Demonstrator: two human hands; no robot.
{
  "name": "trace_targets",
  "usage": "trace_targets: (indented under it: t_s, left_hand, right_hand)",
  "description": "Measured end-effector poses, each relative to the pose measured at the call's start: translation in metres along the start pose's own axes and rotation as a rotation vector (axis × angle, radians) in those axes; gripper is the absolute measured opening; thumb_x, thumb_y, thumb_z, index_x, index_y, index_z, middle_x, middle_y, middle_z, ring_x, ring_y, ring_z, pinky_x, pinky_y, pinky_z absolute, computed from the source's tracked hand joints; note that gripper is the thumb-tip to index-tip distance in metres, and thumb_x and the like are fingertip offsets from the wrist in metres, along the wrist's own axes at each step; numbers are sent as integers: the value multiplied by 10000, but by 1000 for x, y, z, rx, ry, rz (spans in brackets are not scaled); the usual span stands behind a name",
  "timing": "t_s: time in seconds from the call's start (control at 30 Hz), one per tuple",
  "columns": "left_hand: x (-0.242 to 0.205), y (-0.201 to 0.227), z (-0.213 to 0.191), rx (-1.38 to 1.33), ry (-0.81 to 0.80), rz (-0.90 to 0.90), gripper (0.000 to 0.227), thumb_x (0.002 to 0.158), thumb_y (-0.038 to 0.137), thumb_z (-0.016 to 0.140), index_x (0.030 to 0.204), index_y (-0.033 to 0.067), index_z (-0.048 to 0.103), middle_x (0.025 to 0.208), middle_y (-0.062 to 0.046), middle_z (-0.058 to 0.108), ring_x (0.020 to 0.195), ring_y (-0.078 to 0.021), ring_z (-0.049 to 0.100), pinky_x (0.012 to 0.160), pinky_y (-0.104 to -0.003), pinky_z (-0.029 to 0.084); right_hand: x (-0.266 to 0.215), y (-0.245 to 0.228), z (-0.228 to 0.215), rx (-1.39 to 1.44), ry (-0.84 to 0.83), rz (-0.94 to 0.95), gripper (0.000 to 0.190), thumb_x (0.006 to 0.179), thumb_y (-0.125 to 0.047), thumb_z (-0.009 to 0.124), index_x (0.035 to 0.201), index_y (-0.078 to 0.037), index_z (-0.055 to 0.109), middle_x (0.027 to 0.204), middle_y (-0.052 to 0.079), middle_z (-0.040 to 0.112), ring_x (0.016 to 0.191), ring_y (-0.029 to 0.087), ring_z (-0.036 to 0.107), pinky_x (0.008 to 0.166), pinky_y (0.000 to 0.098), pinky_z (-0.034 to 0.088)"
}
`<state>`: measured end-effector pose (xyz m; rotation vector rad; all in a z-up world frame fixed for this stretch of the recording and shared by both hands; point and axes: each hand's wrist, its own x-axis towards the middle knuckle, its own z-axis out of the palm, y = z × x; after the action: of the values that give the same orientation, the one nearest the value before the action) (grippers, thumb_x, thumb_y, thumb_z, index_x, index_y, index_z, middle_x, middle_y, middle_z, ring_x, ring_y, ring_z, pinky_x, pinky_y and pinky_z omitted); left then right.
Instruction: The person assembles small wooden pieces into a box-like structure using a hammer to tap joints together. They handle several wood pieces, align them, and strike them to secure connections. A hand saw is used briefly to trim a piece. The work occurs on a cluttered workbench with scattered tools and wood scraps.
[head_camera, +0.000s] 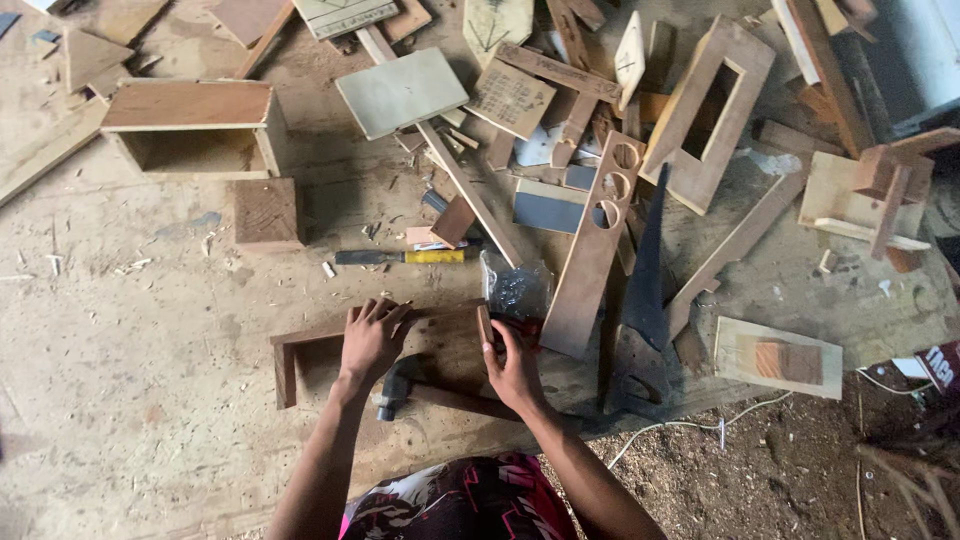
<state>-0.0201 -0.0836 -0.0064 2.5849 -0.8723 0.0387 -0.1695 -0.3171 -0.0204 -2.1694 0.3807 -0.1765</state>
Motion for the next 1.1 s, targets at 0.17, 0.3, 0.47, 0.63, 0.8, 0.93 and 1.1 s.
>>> trace_targets:
  t_s: [0.17,0.3,0.47,0.63,0.8,0.93,1.1]
  left_hand:
    - [-2,11,-13,-74,-83,-129,348,896,360,705,1178,163,756,1120,-52,712,1091,-260,623,938,-428,450]
    - [3,17,-21,-117,-59,-117,391,841,402,748,1122,132,757,1110,-62,715,1083,-265,627,945,-426,450]
    - [4,18,-18,-22,-100,-129,409,862,425,717,1148,134,743,1138,-78,706,1104,-275,616,946,-431,443]
    - [3,16,-9,69,-157,-125,415,923,448,654,1206,148,704,1176,-75,692,1141,-279,603,981,-460,420]
    - [0,13,-6,87,-153,-95,416,939,439,638,1228,143,679,1191,-68,685,1155,-276,603,987,-470,419]
    - [-2,15,-6,105,-160,-108,401,931,445,646,1206,155,682,1182,-60,685,1153,-281,604,985,-482,418]
    - [-7,15,-6,103,-125,-90,401,919,430,656,1210,155,684,1180,-71,687,1173,-292,604,994,-498,414]
  right_hand:
    - [-5,0,7,20,28,22,411,1015,-241,625,1373,-49,560,1290,207,654,1185,384,637,981,452,512]
    - [-6,2,7,45,58,6,412,1015,-245,630,1373,-52,565,1281,208,658,1187,388,632,996,453,500]
    - [-5,-2,5,43,76,-4,405,1015,-245,636,1370,-58,580,1296,204,656,1198,388,626,995,451,498]
    - [-2,-12,-3,109,71,-21,393,1005,-210,653,1357,-51,582,1290,204,657,1144,371,662,938,428,544]
    - [-5,-18,0,191,26,129,393,989,-190,645,1354,-65,571,1249,183,654,968,311,742,753,378,622]
    - [-9,-16,5,-9,57,66,381,1003,-177,676,1355,-60,590,1129,180,699,887,338,723,756,430,571]
    - [-15,-13,13,-121,178,-77,407,971,-162,671,1358,-66,585,1156,216,675,969,427,667,809,489,539]
